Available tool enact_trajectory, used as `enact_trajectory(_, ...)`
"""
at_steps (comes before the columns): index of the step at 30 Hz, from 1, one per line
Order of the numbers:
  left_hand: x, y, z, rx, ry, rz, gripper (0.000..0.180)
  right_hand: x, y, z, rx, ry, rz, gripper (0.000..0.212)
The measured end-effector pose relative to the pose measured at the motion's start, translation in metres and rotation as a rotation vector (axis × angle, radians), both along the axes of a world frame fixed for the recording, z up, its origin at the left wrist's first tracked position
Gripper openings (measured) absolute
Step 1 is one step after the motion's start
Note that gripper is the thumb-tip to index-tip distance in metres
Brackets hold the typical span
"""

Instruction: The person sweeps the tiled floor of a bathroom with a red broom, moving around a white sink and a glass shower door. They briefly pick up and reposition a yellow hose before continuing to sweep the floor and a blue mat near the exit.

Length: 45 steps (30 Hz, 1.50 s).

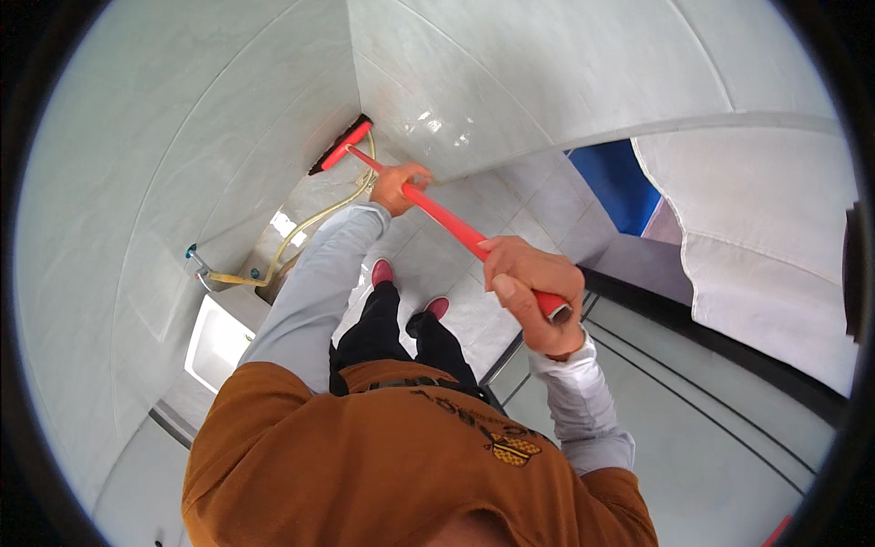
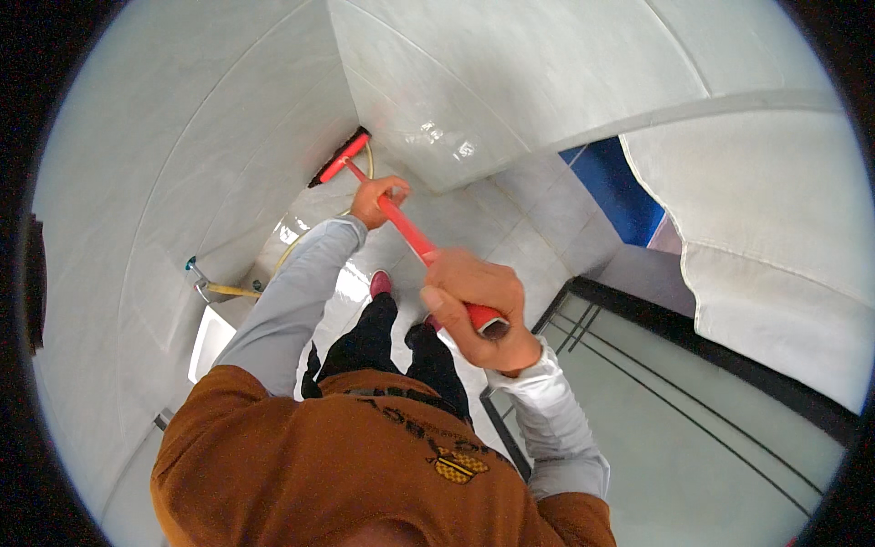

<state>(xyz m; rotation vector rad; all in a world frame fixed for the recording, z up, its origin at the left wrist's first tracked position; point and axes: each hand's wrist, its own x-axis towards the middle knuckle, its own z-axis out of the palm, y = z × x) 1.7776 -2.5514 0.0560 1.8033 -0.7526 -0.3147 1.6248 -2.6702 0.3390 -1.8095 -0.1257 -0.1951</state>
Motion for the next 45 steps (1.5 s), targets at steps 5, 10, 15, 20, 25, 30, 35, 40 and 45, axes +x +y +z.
enact_trajectory(5, -0.005, -0.009, 0.007, 0.16, -0.012, -0.149, 0.012, -0.002, -0.019, 0.027, 0.095, 0.012, -0.104, 0.026)
enact_trajectory(10, 0.014, -0.01, 0.008, 0.212, 0.022, 0.064, 0.015, 0.017, -0.019, 0.02, -0.03, 0.127, -0.03, 0.019)
enact_trajectory(15, 0.014, -0.011, 0.003, 0.06, -0.042, -0.209, 0.017, 0.025, -0.021, 0.021, -0.002, 0.115, 0.03, 0.017)
enact_trajectory(20, 0.011, -0.007, 0.013, 0.185, 0.006, -0.112, 0.018, 0.018, -0.031, 0.031, 0.236, -0.054, -0.007, 0.017)
enact_trajectory(25, 0.002, -0.004, 0.015, 0.18, 0.127, 0.003, 0.012, 0.018, -0.017, 0.009, 0.098, 0.027, 0.103, 0.016)
enact_trajectory(30, -0.034, -0.014, 0.016, 0.149, 0.022, -0.117, 0.013, 0.001, -0.034, 0.036, 0.109, 0.037, 0.078, 0.022)
enact_trajectory(35, -0.056, 0.043, 0.022, 0.066, -0.088, 0.162, 0.014, 0.001, -0.022, 0.047, 0.233, 0.005, 0.215, 0.024)
enact_trajectory(40, -0.07, 0.11, -0.017, 0.305, -0.03, 0.198, 0.016, 0.002, 0.025, -0.007, 0.221, 0.161, 0.218, 0.019)
enact_trajectory(45, -0.076, 0.061, -0.042, 0.16, 0.016, 0.181, 0.013, -0.022, 0.001, -0.012, 0.124, 0.137, 0.155, 0.016)
